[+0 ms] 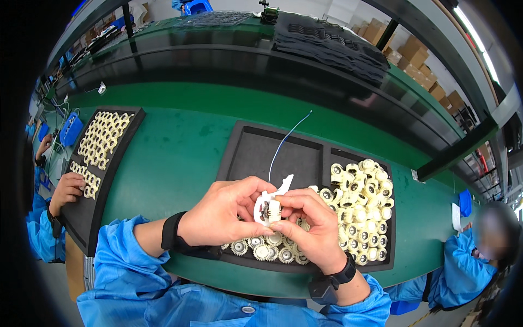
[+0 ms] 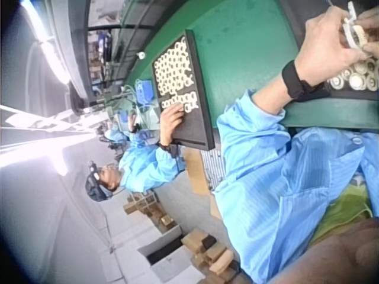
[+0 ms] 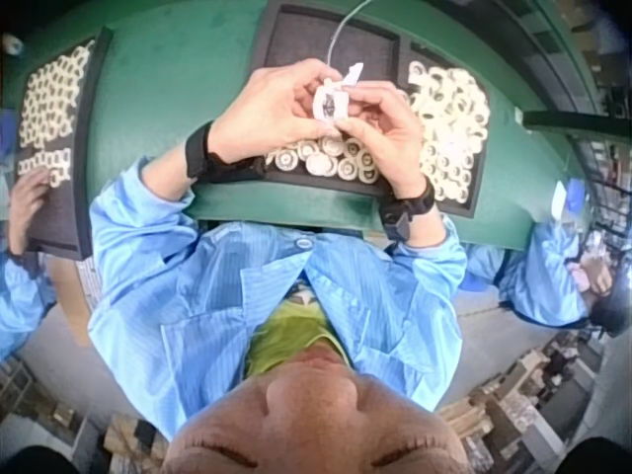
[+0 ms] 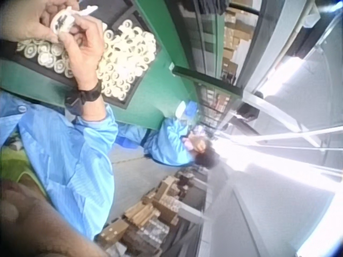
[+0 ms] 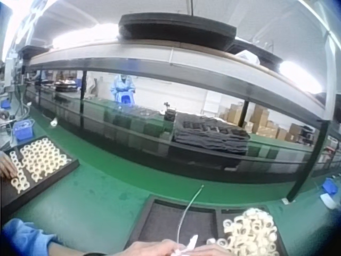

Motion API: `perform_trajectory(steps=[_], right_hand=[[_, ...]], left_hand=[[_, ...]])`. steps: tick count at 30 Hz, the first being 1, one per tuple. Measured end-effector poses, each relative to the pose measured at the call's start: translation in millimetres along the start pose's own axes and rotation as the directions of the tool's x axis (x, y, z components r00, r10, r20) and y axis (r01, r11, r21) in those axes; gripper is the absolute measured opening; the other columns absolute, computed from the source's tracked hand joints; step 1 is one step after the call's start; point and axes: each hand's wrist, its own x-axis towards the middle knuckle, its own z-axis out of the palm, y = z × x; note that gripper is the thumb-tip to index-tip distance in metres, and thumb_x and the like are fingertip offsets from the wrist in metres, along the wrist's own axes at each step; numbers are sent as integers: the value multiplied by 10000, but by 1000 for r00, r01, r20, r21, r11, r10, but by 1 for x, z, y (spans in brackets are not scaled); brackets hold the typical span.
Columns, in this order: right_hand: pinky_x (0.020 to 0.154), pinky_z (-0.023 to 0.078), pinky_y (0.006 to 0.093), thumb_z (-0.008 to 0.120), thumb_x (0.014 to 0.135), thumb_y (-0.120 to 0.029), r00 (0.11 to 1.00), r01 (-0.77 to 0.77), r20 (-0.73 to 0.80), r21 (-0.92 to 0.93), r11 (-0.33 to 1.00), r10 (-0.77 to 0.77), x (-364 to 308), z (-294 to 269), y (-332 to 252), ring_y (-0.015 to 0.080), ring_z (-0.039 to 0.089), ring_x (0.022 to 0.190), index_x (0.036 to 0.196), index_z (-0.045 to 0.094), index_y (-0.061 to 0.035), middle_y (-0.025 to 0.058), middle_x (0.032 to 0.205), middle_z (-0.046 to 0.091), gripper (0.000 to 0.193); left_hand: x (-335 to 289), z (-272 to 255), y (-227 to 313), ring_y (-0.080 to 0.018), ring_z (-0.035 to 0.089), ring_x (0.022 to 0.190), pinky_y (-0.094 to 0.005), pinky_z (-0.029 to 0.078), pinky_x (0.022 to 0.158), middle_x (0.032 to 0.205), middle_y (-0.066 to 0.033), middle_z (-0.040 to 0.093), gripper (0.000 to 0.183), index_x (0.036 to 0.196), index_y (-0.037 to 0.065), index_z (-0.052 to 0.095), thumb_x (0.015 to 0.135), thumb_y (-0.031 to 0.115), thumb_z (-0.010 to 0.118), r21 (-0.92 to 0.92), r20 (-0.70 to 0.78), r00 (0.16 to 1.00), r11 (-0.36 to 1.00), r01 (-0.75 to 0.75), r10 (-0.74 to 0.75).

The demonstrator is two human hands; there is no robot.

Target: The person is assembling white plastic gear components and wires on a factory line.

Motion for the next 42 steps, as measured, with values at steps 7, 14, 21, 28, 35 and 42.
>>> perform_trajectory(steps=[7, 14, 21, 28, 35, 42], right_hand=[[690, 539, 284, 761, 734, -4, 976, 216, 77, -367, 905, -202, 1, 4, -11, 182, 631, 836, 1023, 641, 31, 135, 993, 632, 315], [699, 554, 292, 750, 718, 28, 942, 334, 167, -487, 807, -289, -1, 11, -10, 211, 656, 826, 1069, 628, 26, 142, 1043, 629, 371], [738, 547, 342, 674, 728, 97, 966, 190, -55, -513, 837, -253, 0, 0, 6, 268, 642, 913, 1116, 619, -10, 161, 1127, 603, 405], [936, 431, 421, 655, 779, -13, 969, 226, 233, -695, 683, -84, 13, 11, 8, 332, 505, 1127, 1249, 553, -67, 165, 1243, 537, 484], [896, 436, 402, 650, 750, -28, 955, 243, 296, -791, 561, 3, 28, 34, 3, 304, 531, 1074, 1217, 573, -45, 147, 1223, 558, 473], [841, 465, 375, 675, 720, 13, 957, 171, 287, -679, 714, 43, 34, 31, 19, 305, 544, 1004, 1129, 592, 4, 152, 1112, 569, 417]], left_hand=[[-7, 4, 3, -132, 661, 890, -247, 568, 692, 992, -119, 662, 512, 1203, -14, 491, 762, 2, 751, -20, 26, 997, 997, 75, -75], [-3, 3, -3, -122, 634, 907, -239, 546, 745, 1005, -80, 632, 380, 1166, -13, 497, 831, -12, 677, -212, 96, 963, 940, 268, -253], [43, -46, -33, -117, 635, 826, -250, 549, 647, 963, -62, 641, 313, 1130, 7, 549, 832, -58, 621, -39, -373, 928, 999, -24, 8], [142, -152, -78, -115, 641, 796, -268, 498, 698, 893, -55, 683, 271, 1053, 35, 636, 793, 67, 707, 255, -597, 801, 958, 130, 50], [201, -169, -162, -319, 661, 911, -388, 509, 861, 946, -177, 690, 389, 950, 57, 718, 620, 260, 755, 569, -604, 795, 728, 382, 55], [196, -155, -138, -360, 476, 1132, -443, 433, 940, 1184, -195, 541, 497, 1162, 32, 623, 831, 401, 660, 673, -608, 792, 495, 549, -52]])
